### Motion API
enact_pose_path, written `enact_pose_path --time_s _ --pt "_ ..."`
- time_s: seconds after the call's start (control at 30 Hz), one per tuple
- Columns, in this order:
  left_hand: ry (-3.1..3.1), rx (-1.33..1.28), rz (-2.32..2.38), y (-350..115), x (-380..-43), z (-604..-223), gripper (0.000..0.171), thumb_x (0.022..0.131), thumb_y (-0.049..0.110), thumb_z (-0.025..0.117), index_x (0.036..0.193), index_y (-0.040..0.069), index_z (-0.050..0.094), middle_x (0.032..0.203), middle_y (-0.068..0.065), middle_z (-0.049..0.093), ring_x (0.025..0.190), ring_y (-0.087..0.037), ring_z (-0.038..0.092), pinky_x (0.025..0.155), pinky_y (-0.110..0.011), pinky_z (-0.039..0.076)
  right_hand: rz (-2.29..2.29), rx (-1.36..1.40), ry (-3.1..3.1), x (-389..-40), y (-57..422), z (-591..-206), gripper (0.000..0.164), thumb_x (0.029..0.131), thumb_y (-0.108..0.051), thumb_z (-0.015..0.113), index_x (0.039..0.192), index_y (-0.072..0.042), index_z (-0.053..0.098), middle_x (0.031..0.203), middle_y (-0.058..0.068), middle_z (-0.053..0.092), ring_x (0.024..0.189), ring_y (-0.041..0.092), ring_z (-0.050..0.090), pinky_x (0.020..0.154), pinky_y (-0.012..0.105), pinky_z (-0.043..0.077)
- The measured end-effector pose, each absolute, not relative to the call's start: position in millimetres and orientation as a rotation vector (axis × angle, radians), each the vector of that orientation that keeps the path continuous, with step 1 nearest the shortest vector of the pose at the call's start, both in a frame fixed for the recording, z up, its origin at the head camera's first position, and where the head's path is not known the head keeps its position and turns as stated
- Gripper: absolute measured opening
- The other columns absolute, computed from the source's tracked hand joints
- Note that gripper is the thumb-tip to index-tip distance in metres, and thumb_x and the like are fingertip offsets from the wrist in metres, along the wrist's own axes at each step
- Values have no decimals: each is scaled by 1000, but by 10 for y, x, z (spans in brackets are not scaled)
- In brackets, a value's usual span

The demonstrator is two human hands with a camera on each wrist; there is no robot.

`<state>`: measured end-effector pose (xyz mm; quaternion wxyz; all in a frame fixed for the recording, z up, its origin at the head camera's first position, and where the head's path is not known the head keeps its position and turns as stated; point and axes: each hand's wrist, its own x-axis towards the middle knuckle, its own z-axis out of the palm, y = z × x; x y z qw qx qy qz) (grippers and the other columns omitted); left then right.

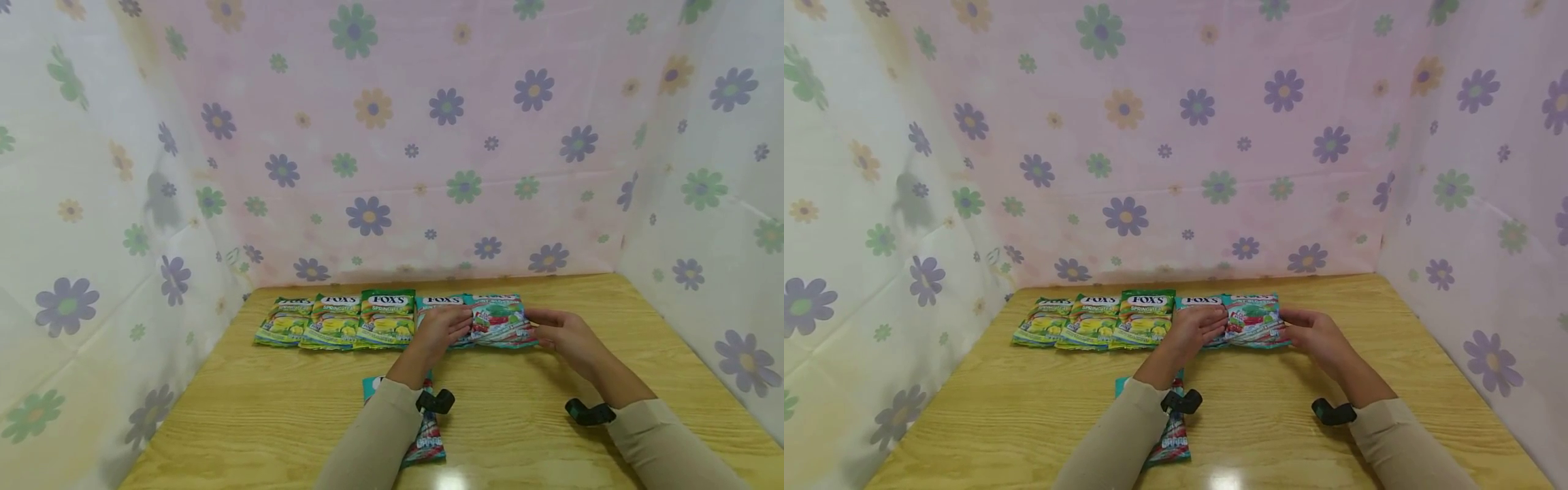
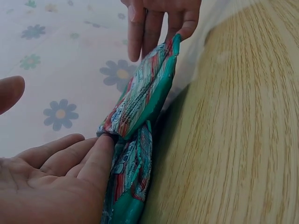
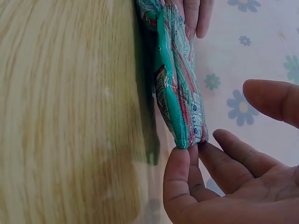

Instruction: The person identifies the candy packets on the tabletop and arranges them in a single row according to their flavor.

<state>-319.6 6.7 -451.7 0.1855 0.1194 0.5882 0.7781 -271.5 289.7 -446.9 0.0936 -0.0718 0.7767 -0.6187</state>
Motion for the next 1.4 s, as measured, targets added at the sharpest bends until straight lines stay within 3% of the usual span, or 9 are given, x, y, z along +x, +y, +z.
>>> enact_pose_path --time_s 0.2,0.47,0.93,1.4 --pt "1631 346 2167 57 -3206 -4521 57 105 21 60 152 -8 44 158 -26 44 148 -36 44 121 -44 41 -1818 -215 2289 -2700 2896 -4459 59 108 -18 54 159 4 33 164 27 32 131 23 58 112 45 50" --pt "1559 344 2168 48 -3220 -4550 62 105 18 60 156 -8 36 162 -25 39 151 -38 39 124 -46 36 -1814 -234 2264 -2727 2924 -4510 60 108 -18 53 160 4 31 165 27 29 141 35 48 114 45 48" --pt "1456 359 2146 54 -3207 -4546 61 107 18 55 157 -9 32 165 -28 29 156 -42 27 126 -47 31 -1781 -218 2268 -2764 2932 -4545 61 108 -18 52 160 5 30 164 29 30 147 42 40 114 42 49" --pt "1420 354 2141 33 -3213 -4553 65 107 18 55 159 -8 26 165 -30 27 155 -43 27 126 -48 31 -1762 -199 2275 -2765 2914 -4530 59 108 -16 49 159 8 29 164 31 29 150 45 35 119 47 42"
